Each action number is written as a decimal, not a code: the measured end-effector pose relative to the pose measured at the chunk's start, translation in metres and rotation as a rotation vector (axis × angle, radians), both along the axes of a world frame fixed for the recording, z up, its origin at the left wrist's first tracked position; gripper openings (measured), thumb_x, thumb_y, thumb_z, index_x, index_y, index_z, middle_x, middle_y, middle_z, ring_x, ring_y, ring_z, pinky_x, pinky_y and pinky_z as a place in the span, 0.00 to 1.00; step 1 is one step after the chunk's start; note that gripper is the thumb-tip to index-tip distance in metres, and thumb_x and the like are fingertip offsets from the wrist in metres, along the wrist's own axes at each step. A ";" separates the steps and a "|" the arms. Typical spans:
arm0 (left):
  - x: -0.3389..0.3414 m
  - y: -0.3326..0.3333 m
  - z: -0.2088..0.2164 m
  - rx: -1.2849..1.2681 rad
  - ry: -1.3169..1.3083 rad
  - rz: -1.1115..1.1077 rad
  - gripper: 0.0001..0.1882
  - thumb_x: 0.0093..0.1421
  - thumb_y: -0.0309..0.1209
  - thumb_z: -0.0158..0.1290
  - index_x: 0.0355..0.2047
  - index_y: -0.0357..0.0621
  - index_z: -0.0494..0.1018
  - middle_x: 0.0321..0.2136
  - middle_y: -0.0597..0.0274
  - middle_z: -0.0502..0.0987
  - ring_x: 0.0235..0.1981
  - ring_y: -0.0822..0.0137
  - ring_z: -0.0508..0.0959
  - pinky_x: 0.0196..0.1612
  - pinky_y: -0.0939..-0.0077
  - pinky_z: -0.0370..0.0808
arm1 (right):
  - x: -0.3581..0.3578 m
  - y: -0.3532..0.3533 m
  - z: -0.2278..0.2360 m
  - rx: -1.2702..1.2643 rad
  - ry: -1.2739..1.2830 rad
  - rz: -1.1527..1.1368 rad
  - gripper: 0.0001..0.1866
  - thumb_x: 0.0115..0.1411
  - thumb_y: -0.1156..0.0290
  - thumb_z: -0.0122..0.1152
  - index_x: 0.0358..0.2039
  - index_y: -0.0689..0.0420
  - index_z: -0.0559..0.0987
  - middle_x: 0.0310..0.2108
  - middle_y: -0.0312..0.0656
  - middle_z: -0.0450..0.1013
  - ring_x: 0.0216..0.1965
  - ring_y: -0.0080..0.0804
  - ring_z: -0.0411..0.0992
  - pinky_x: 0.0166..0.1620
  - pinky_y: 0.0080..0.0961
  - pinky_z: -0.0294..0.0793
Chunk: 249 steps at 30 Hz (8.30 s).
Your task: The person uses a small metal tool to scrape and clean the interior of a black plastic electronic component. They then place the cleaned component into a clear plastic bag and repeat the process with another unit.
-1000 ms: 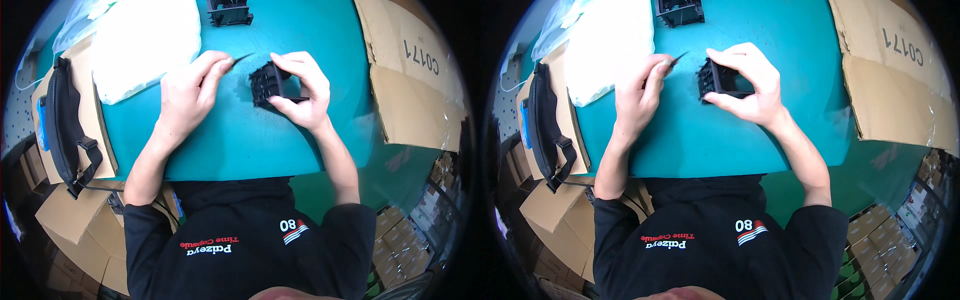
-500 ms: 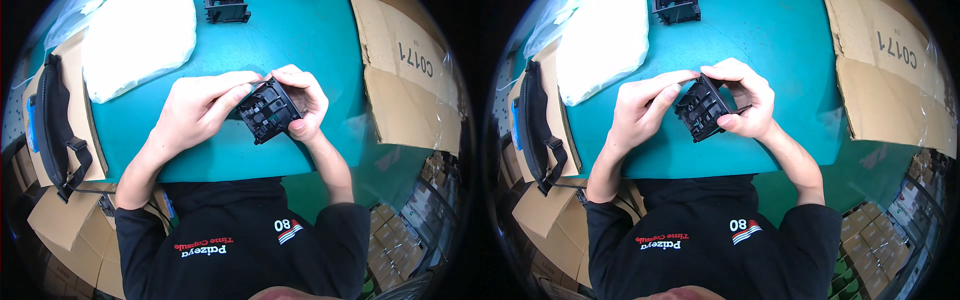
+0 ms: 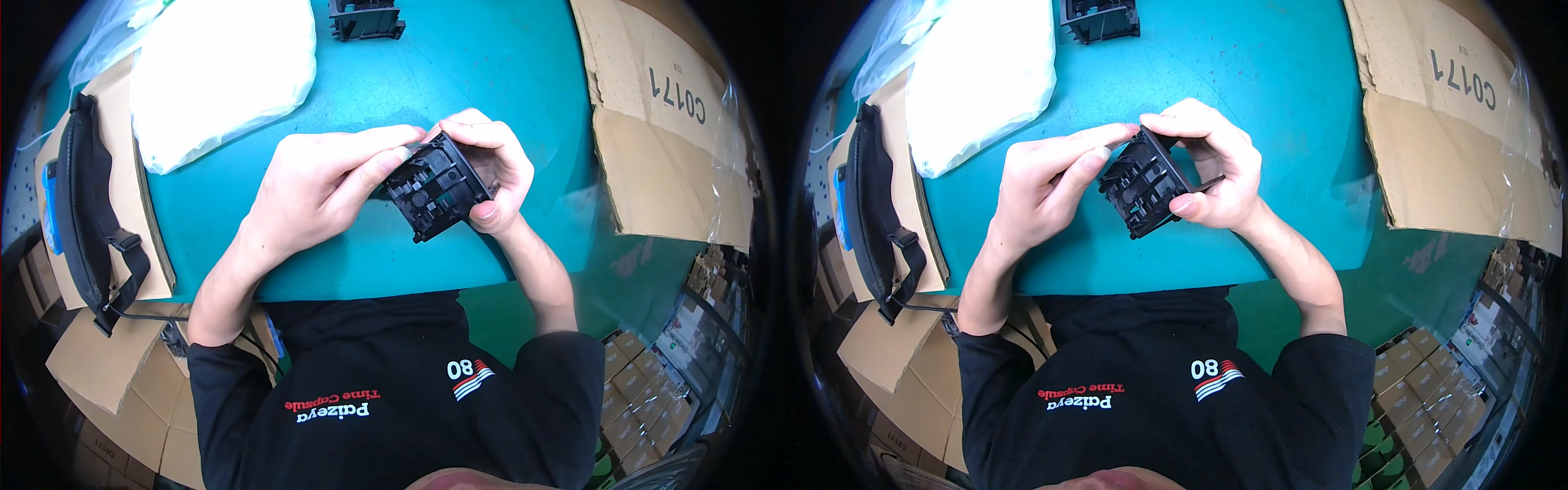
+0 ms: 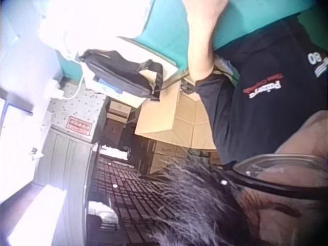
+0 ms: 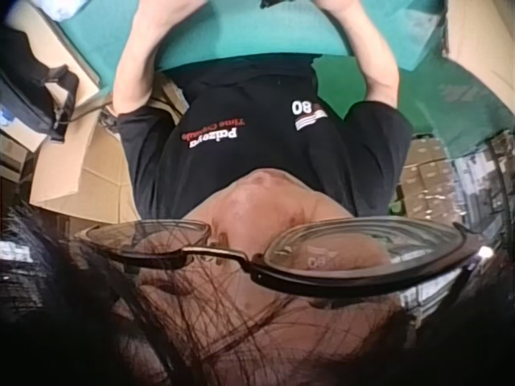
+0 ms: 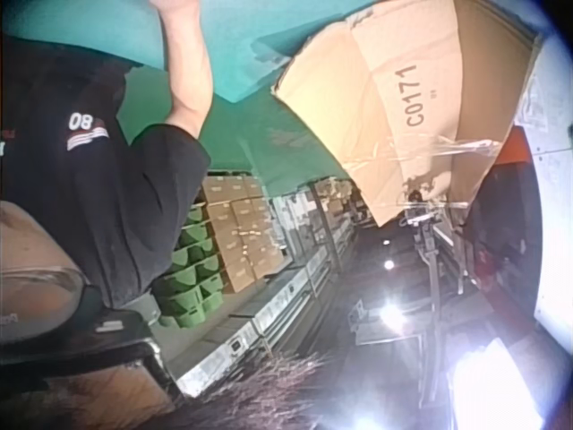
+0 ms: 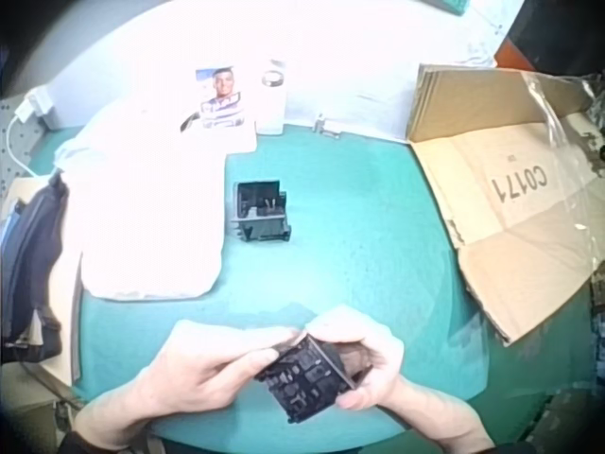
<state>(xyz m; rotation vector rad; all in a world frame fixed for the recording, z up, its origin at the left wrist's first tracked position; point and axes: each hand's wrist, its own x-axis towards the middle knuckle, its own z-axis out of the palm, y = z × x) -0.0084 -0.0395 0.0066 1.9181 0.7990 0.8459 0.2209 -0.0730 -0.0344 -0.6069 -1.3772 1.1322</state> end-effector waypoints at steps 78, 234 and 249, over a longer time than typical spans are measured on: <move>-0.009 0.001 0.005 0.368 0.170 0.202 0.19 0.59 0.30 0.65 0.51 0.45 0.83 0.24 0.63 0.70 0.23 0.71 0.70 0.26 0.77 0.67 | 0.000 0.012 0.020 -0.661 0.243 -0.338 0.53 0.61 0.21 0.31 0.59 0.60 0.71 0.47 0.45 0.76 0.45 0.35 0.78 0.48 0.35 0.82; 0.006 0.001 -0.010 0.329 -0.024 -0.080 0.23 0.41 0.23 0.65 0.43 0.43 0.83 0.48 0.46 0.80 0.42 0.54 0.84 0.42 0.70 0.82 | 0.017 0.006 0.032 0.440 -0.491 -0.205 0.37 0.39 0.67 0.81 0.52 0.65 0.78 0.44 0.46 0.79 0.33 0.40 0.73 0.38 0.31 0.74; 0.001 -0.001 -0.022 0.256 -0.193 -0.152 0.25 0.61 0.51 0.59 0.38 0.36 0.83 0.51 0.36 0.77 0.40 0.55 0.85 0.39 0.73 0.81 | 0.015 0.004 0.032 0.455 -0.451 -0.223 0.36 0.39 0.66 0.82 0.50 0.65 0.78 0.43 0.46 0.79 0.32 0.40 0.72 0.36 0.31 0.74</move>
